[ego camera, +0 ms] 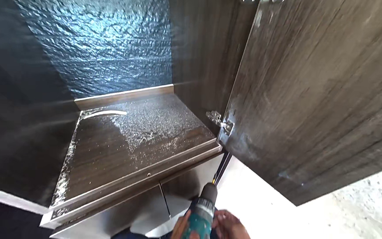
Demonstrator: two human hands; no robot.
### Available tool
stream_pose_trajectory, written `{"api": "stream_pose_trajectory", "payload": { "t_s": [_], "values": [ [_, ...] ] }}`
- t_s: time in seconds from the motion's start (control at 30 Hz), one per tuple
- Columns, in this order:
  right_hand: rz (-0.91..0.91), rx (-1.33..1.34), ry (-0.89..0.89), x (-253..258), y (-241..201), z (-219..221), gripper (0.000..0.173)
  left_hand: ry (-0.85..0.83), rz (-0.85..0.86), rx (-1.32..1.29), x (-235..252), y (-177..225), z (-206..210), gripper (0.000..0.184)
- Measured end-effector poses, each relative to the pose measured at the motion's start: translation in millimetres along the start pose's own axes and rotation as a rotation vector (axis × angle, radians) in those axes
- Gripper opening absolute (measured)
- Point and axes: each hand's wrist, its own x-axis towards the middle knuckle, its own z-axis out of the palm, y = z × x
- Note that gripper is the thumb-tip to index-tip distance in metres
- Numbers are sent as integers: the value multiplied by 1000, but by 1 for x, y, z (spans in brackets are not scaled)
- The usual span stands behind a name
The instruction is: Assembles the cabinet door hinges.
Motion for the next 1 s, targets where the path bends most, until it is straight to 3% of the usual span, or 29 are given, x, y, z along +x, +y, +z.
{"api": "stream_pose_trajectory", "payload": {
  "t_s": [0.07, 0.17, 0.27, 0.4, 0.53, 0.73, 1.0],
  "values": [
    [-45, -47, -50, 7, -13, 2, 19, 59, -30, -50, 3, 2, -4, 91],
    [-128, -193, -85, 18, -41, 9, 19, 161, -12, -135, 17, 9, -12, 61],
    [-226, -359, -3, 26, -59, 17, 18, 305, -17, -103, 43, 35, -16, 35],
    [-254, -372, -20, 39, -74, 23, 15, 315, -40, -157, 63, 45, -24, 23],
    [-268, -253, -86, 42, -83, 26, 25, 319, -54, -165, 73, 47, -26, 26],
    [-426, -65, -118, 53, -103, 40, 20, 275, 7, -165, 97, 50, -30, 28],
    [-458, 161, -165, 64, -129, 59, 15, 268, 22, -180, 104, 49, -36, 29]
  ]
}}
